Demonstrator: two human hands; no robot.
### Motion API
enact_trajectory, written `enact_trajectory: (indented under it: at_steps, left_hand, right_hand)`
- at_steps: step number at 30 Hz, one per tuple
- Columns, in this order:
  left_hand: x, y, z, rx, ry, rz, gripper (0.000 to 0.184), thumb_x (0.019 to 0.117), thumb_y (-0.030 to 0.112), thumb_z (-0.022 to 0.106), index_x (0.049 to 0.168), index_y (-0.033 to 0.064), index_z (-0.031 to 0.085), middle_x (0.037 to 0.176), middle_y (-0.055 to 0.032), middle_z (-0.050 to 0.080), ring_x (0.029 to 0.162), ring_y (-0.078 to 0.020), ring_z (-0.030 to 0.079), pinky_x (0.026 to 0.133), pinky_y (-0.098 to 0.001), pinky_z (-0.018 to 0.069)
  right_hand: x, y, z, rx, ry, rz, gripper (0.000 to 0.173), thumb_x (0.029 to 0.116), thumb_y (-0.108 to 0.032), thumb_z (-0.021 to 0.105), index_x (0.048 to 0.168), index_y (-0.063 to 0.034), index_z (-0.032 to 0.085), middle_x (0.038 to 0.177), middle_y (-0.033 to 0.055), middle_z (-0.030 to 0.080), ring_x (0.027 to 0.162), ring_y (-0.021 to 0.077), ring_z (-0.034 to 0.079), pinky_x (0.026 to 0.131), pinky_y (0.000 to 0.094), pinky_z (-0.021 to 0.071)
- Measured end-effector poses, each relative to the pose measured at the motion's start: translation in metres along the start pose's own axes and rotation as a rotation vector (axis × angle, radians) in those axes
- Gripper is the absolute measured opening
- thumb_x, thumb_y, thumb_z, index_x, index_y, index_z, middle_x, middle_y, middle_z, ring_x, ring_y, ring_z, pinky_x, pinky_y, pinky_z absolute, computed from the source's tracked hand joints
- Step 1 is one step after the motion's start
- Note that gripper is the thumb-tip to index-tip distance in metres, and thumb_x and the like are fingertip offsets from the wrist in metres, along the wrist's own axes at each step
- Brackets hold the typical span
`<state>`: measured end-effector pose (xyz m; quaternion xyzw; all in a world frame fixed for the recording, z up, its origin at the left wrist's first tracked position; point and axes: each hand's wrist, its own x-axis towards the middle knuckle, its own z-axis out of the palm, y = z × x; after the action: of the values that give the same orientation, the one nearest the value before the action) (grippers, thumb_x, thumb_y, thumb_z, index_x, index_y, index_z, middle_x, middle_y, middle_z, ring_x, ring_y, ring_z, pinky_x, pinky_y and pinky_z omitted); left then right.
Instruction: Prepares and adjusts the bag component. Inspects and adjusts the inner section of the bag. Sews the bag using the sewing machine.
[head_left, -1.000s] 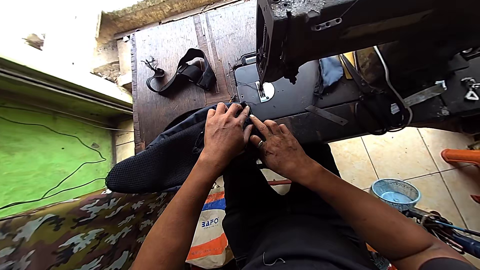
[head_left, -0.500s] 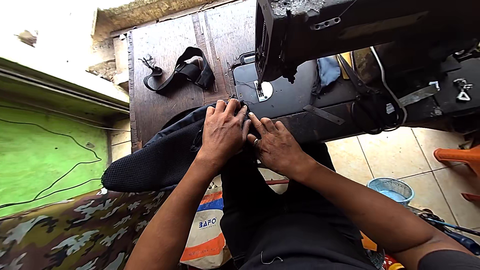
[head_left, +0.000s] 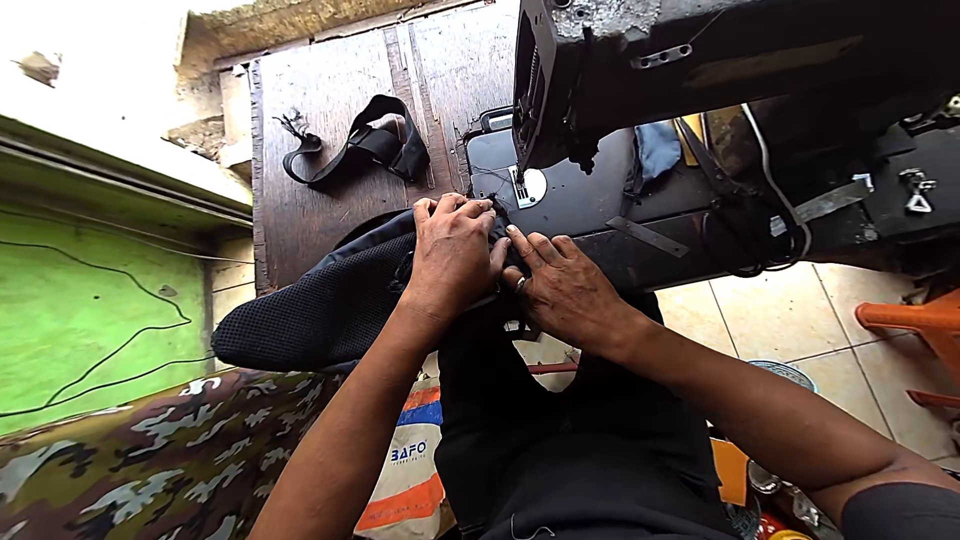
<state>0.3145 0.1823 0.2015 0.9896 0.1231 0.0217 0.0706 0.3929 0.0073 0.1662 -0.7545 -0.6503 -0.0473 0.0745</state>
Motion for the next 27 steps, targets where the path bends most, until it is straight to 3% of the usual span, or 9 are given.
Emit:
enact_trajectory:
  at_steps: [6, 15, 27]
  left_hand:
    - [0.017, 0.023, 0.003, -0.038, 0.029, 0.078, 0.034, 0.0978, 0.033, 0.06, 0.119, 0.0106, 0.076, 0.128, -0.0061, 0.071, 0.124, -0.0311, 0.06, 0.101, -0.0561, 0.0414]
    - [0.016, 0.02, 0.009, -0.006, 0.06, 0.068, 0.033, 0.0987, 0.034, 0.057, 0.113, 0.0128, 0.078, 0.127, -0.0056, 0.071, 0.122, -0.0287, 0.062, 0.102, -0.0524, 0.0432]
    - [0.023, 0.013, 0.005, 0.003, 0.01, 0.094, 0.034, 0.0996, 0.033, 0.056, 0.119, 0.0143, 0.076, 0.13, -0.0044, 0.07, 0.126, -0.0285, 0.06, 0.104, -0.0516, 0.0425]
  right_hand:
    - [-0.013, 0.021, -0.007, -0.013, -0.003, 0.034, 0.038, 0.1039, -0.027, 0.041, 0.12, -0.0177, 0.074, 0.145, 0.0198, 0.058, 0.13, 0.0323, 0.058, 0.099, 0.0462, 0.0443]
    - [-0.014, 0.019, 0.001, 0.013, 0.028, 0.049, 0.034, 0.1026, -0.024, 0.044, 0.117, -0.02, 0.074, 0.147, 0.0209, 0.056, 0.131, 0.0335, 0.058, 0.1, 0.0467, 0.0456]
    - [-0.009, 0.019, 0.004, 0.007, 0.06, 0.066, 0.036, 0.103, -0.024, 0.042, 0.123, -0.0214, 0.072, 0.147, 0.0205, 0.056, 0.13, 0.0331, 0.058, 0.1, 0.0458, 0.0451]
